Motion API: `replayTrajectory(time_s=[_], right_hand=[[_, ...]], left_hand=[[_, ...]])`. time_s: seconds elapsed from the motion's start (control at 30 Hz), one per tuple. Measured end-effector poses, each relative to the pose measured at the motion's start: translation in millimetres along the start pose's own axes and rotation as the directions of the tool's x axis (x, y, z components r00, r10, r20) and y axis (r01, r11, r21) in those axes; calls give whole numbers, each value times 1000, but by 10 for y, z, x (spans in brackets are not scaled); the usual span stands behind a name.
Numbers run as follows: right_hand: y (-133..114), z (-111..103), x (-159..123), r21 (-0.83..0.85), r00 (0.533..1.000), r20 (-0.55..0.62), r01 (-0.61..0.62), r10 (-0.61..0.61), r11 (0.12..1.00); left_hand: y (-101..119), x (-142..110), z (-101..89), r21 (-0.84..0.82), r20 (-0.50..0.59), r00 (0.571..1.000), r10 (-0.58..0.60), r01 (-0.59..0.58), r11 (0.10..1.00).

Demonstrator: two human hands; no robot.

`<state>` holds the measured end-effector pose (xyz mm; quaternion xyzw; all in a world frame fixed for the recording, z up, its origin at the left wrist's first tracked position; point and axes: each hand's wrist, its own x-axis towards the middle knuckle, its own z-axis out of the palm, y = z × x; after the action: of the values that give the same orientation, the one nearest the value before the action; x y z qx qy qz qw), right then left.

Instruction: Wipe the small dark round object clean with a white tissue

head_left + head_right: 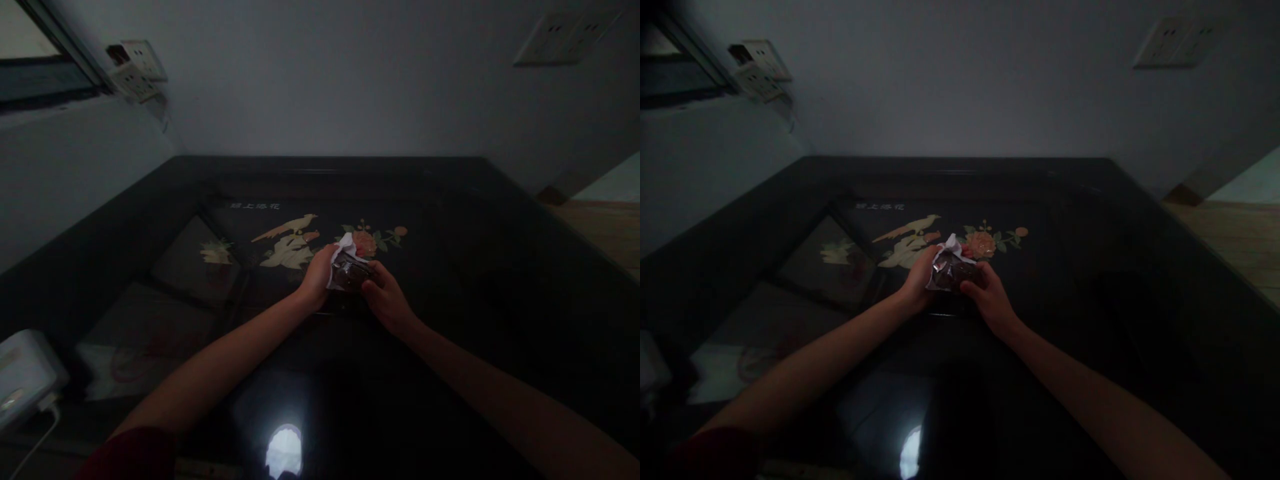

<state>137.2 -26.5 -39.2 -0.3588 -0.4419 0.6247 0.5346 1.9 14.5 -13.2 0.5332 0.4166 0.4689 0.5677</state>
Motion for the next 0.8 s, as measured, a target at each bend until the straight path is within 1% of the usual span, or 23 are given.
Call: replayTrajectory(time_s=[0.07, 0.1, 0.13, 0.17, 0.23, 0.27, 0.33, 0.4, 0.47, 0.53, 0.6, 0.73, 0.8], right_hand=[[-9, 0, -6, -6, 1000, 4, 6, -6, 1000], [-13, -2, -9, -14, 1000, 7, 3, -3, 1000], [-15, -6, -11, -25, 1000, 10, -1, 1, 1000], [-13, -11, -11, -36, 1000, 10, 1, 0, 999], [4, -25, -5, -55, 1000, 3, 13, -13, 998], [17, -32, 1, -58, 1000, -5, 21, -21, 998], [48, -42, 16, -50, 999, -16, 28, -29, 998], [72, -47, 29, -28, 999, -20, 36, -37, 999], [78, -44, 36, -27, 999, -22, 45, -46, 999], [67, -38, 35, -59, 998, -28, 50, -52, 997], [52, -33, 31, -84, 998, -37, 51, -54, 995], [46, -35, 32, -75, 998, -34, 57, -60, 996], [51, -40, 38, -71, 997, -32, 64, -67, 995]], left_hand=[[37, -35, 26, -92, -52, 996, -72, 68, 993], [61, -58, 37, -102, -91, 993, -73, 64, 993], [85, -83, 46, -64, -128, 991, -31, 23, 998], [107, -107, 51, 5, -148, 988, 35, -34, 999], [141, -152, 50, 183, -132, 973, 188, -163, 970], [151, -169, 44, 277, -98, 959, 266, -230, 933], [161, -191, 27, 445, 0, 910, 414, -371, 815], [162, -196, 7, 561, 129, 841, 525, -498, 661], [163, -192, -12, 614, 244, 769, 591, -594, 519], [168, -183, -27, 625, 324, 705, 631, -660, 416], [181, -176, -39, 630, 377, 656, 654, -699, 339], [213, -166, -58, 657, 457, 595, 661, -727, 200], [225, -164, -62, 662, 481, 569, 667, -735, 149]])
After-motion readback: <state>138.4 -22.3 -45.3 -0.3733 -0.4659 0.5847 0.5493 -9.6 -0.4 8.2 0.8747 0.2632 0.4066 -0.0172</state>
